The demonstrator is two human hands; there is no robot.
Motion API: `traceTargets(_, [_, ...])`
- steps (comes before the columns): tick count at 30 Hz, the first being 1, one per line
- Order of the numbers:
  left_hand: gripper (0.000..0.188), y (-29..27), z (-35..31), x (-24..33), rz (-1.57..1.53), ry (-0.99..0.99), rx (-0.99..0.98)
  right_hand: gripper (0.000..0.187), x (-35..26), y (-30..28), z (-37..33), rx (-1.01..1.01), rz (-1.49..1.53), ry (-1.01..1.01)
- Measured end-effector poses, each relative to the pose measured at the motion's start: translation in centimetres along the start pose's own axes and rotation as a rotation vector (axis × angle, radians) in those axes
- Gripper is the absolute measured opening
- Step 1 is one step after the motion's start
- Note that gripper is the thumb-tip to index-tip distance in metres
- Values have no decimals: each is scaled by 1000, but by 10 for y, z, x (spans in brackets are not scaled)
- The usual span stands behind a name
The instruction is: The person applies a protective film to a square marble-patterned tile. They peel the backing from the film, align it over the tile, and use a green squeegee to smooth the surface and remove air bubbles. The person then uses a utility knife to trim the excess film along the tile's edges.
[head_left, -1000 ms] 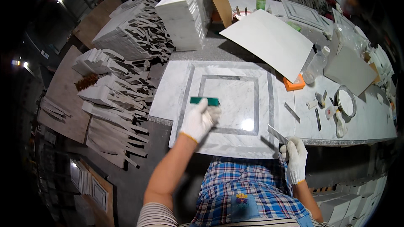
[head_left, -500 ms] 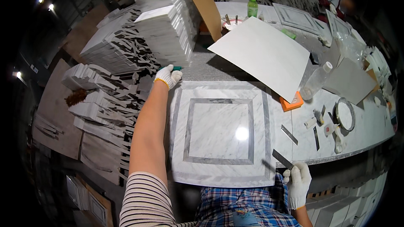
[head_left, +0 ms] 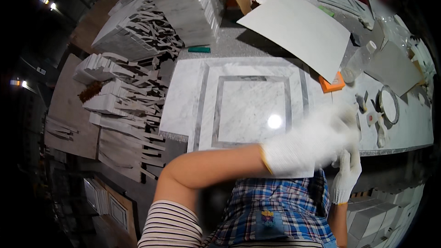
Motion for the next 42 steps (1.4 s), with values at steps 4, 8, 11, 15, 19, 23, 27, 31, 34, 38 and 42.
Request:
traceTargets(4, [37, 122, -9, 52, 223, 88, -307, 37, -3, -23, -24, 180, 17, -36])
traceTargets(8, [36, 192, -21, 78, 188, 235, -390, 39, 3, -38, -31, 131, -5, -41])
traceTargets(11, [36, 225, -21, 85, 154, 285, -422, 40, 8, -53, -34, 137, 14, -55])
traceTargets(15, [36, 251, -11, 85, 114, 306, -420, 37, 1, -61, -35, 139, 25, -90])
traceTargets(19, [35, 269, -7, 83, 74, 278, -438, 33, -2, -60, -39, 138, 74, -85])
traceTargets(23, [35, 269, 0, 56, 39, 174, -359, 34, -4, -65, -42, 128, 91, -104])
traceTargets(27, [22, 201, 2, -14, -153, 125, -132, 33, -5, -72, -54, 146, 203, -96])
traceTargets(31, [32, 147, -33, -124, -301, -333, 96, 28, -5, -61, -67, 74, 87, -105])
traceTargets(34, [37, 141, -55, -169, -446, -382, 231, 26, -9, -36, -82, -35, -186, -293])
traceTargets(38, [42, 127, -70, -180, -634, -212, 428, 31, -36, 6, -107, -286, -466, -672])
traceTargets(42, [35, 111, -74, -180, -760, -125, 495, 35, -28, 15, -109, -281, -539, -836])
Point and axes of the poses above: each hand's wrist, its own z-axis towards the middle knuckle, its own y-axis out of the palm, x = y × z, the point moved 9 cm from there along z, towards the middle knuckle, and after that the axes turned 10 degrees about -x, right-handed, at the moved point
